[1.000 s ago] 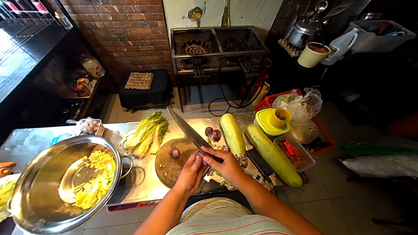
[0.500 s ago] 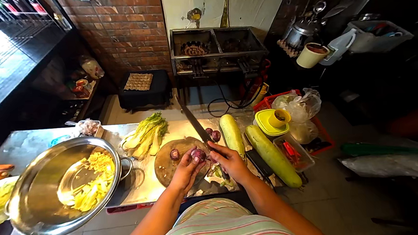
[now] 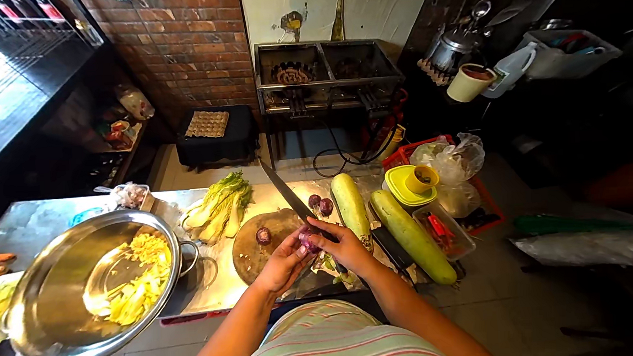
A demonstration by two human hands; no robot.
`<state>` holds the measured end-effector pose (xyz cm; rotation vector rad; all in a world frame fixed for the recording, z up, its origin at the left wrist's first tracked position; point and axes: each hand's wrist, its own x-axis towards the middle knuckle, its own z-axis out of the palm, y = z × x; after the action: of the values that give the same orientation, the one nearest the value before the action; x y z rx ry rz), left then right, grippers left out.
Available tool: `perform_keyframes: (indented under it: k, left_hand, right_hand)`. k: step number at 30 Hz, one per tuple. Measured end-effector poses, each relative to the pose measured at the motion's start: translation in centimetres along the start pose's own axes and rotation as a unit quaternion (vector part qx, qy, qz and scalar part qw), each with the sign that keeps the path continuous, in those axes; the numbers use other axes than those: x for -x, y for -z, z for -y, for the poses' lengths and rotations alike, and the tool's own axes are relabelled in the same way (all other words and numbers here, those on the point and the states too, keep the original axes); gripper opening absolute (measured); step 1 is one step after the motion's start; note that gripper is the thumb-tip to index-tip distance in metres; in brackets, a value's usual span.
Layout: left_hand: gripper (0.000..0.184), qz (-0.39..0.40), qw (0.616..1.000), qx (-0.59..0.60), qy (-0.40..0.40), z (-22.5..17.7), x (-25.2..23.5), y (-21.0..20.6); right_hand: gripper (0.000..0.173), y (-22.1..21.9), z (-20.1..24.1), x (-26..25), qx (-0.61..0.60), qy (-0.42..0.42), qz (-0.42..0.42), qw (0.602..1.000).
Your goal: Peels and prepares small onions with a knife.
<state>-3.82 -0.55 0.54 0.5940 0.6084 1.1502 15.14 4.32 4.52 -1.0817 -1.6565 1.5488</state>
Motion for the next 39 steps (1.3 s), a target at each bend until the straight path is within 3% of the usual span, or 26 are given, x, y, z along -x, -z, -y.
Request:
perform_keyframes:
  k: [11, 16, 21, 24, 26, 28, 33, 37, 39]
  left_hand:
    - [0.058, 0.005, 0.998, -0.053, -0.017, 0.3, -0.1, 0.5]
    - [0.049, -0.056, 0.989, -0.135, -0.020, 0.4, -0.1, 0.0]
    - [0.043, -0.102, 0.973, -0.206, -0.014, 0.8, -0.1, -0.1]
    - [0.045, -0.139, 0.953, -0.270, -0.007, 0.9, -0.2, -0.5]
    - [0.044, -0.150, 0.954, -0.260, 0.003, 0.7, -0.2, -0.8]
    - [0.048, -0.135, 0.968, -0.210, 0.004, 0.9, -0.1, -0.5]
    - [0.069, -0.050, 0.987, -0.155, 0.002, 0.9, 0.4, -0.1]
    - [0.073, -0.001, 0.989, -0.147, 0.006, 1.0, 0.4, 0.1]
    - [0.067, -0.004, 0.991, -0.137, 0.012, 1.0, 0.5, -0.1]
  right_hand:
    - [0.043, -0.6, -0.1, 0.4, -0.018, -0.010, 0.000, 1.000]
    - [0.038, -0.3, -1.6, 0.3, 0.135, 0.040, -0.065, 0.988]
    - [0.034, -0.4, -1.9, 0.9, 0.333, 0.097, -0.122, 0.930]
    - [0.034, -0.7, -1.8, 1.3, 0.245, 0.117, -0.082, 0.959]
    - [0.037, -0.5, -0.9, 1.2, 0.098, 0.081, -0.038, 0.991]
    - [0.039, 0.0, 0.2, 0.9, 0.009, 0.005, -0.044, 0.999]
    - [0.043, 1.6, 0.0, 0.6, 0.013, -0.105, -0.032, 0.994]
    - [0.046, 1.1, -0.4, 0.7, 0.010, -0.112, 0.004, 0.994]
    - [0.048, 0.7, -0.7, 0.7, -0.002, -0.105, 0.014, 0.994]
